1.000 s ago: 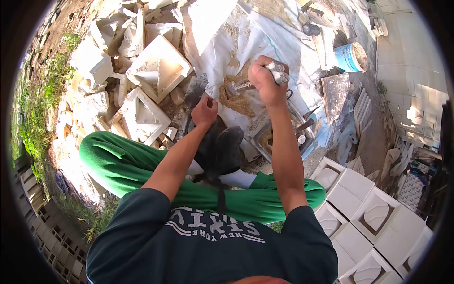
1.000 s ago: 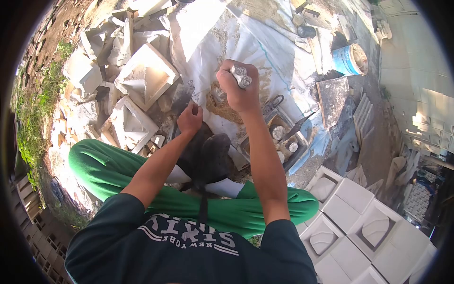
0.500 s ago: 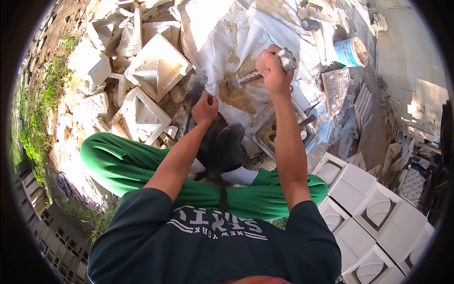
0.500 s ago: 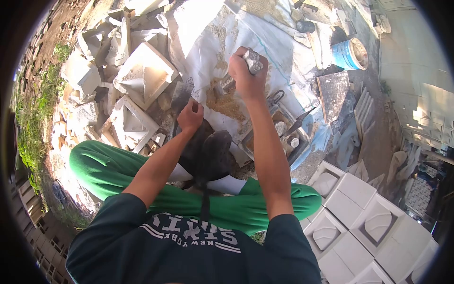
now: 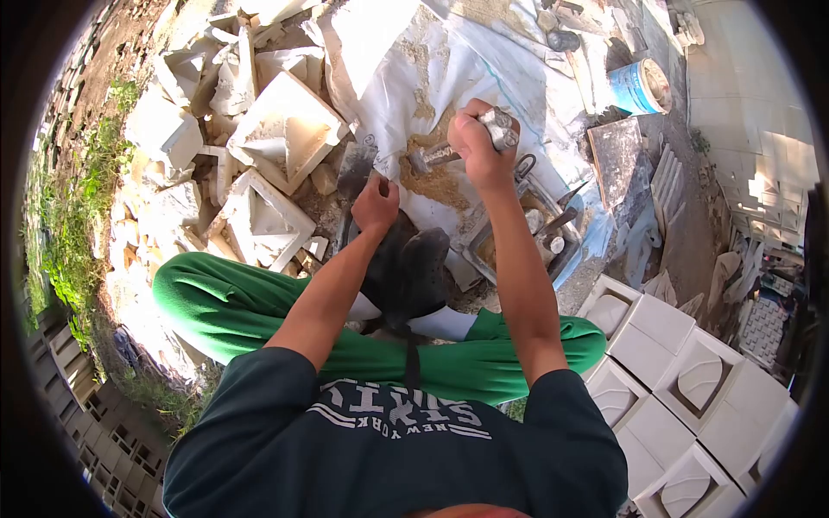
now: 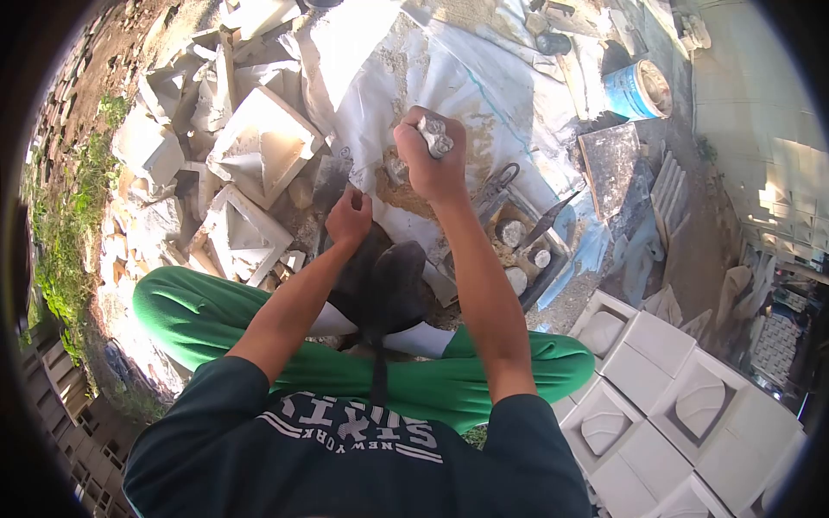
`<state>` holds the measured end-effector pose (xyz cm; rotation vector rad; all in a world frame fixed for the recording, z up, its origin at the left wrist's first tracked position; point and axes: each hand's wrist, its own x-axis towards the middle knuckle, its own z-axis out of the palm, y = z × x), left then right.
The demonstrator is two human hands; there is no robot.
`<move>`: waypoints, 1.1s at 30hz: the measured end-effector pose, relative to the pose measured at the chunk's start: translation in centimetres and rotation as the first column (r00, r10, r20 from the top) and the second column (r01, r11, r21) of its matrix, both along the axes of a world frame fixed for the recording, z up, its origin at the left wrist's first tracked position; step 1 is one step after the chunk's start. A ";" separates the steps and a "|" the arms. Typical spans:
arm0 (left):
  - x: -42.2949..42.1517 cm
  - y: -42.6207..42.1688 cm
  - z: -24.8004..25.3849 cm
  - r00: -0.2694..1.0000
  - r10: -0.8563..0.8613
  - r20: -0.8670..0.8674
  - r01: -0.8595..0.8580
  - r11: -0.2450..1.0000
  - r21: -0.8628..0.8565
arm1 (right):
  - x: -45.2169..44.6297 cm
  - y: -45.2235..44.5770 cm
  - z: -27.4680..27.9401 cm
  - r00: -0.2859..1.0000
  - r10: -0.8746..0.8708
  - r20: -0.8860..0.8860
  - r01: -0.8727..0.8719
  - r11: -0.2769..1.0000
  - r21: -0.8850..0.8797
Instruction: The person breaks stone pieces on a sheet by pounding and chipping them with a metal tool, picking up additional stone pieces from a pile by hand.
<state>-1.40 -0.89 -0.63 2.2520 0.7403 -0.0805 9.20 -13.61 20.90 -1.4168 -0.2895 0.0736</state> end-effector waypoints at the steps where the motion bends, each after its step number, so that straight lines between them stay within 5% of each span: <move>1: -0.1 -0.1 0.0 1.000 0.005 -0.010 -0.005 1.000 -0.002 | -0.8 -0.4 1.4 0.998 -0.003 0.064 0.005 1.000 -0.021; 6: -0.1 -0.1 -0.2 1.000 0.022 0.017 -0.022 0.999 0.028 | -2.8 -0.5 5.9 0.990 0.055 0.133 -0.055 0.998 -0.004; 11: -0.5 -0.4 -0.3 1.000 0.010 0.004 -0.011 0.999 0.038 | -2.0 0.2 -3.9 0.996 -0.087 0.010 0.087 0.996 0.013; 20: -0.3 -0.2 -0.3 1.000 -0.001 0.017 0.000 0.999 0.048 | -2.3 -1.3 6.5 0.999 -0.040 0.015 0.034 0.963 0.266; 26: -0.4 -0.1 -0.6 1.000 -0.025 0.013 0.025 0.999 0.032 | -2.7 1.0 -3.0 0.983 -0.170 -0.062 0.175 0.980 0.092; 33: -0.3 0.1 -0.1 0.999 -0.024 0.025 0.023 1.000 0.020 | -2.1 -0.6 5.6 0.996 -0.086 0.040 0.076 0.978 0.192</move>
